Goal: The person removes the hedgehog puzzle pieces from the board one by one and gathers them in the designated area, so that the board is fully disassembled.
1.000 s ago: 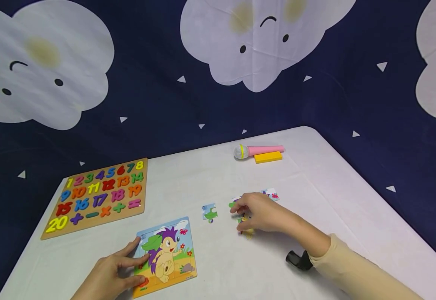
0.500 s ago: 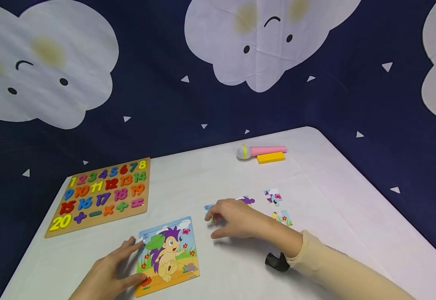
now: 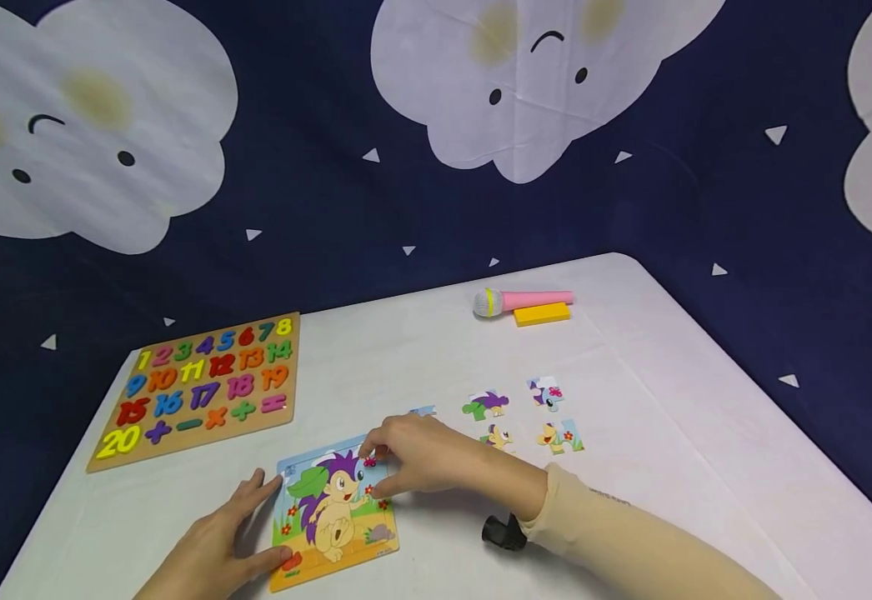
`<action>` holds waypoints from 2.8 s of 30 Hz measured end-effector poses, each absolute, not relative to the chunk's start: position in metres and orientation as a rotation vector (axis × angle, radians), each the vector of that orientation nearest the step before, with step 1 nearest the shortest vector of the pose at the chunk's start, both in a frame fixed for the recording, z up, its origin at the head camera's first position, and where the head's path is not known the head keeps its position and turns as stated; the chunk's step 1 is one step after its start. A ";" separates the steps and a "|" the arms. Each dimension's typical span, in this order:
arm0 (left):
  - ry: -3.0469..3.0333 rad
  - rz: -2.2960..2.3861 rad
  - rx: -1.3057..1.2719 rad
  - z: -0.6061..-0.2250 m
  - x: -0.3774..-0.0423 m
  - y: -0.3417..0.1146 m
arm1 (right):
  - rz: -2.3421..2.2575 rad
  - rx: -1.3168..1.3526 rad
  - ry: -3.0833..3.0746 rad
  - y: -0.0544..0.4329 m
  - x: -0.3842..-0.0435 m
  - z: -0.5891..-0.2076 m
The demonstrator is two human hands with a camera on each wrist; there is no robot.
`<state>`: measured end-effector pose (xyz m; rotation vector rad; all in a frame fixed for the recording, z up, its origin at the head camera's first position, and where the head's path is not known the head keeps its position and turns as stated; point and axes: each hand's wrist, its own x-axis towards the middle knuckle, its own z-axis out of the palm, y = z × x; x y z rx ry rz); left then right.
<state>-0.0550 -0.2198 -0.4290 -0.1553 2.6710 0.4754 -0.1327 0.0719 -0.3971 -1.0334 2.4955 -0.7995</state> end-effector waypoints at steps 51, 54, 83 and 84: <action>2.721 0.445 -0.130 -0.422 -0.055 -0.222 | -0.706 -1.094 2.384 -0.017 -0.127 -0.409; 2.723 0.448 -0.130 -0.422 -0.055 -0.222 | -0.727 -1.077 2.383 -0.017 -0.126 -0.410; 2.722 0.470 -0.125 -0.426 -0.055 -0.224 | -0.755 -0.922 2.412 -0.023 -0.117 -0.411; 2.722 0.467 -0.126 -0.426 -0.055 -0.224 | -0.762 -0.916 2.410 -0.023 -0.117 -0.411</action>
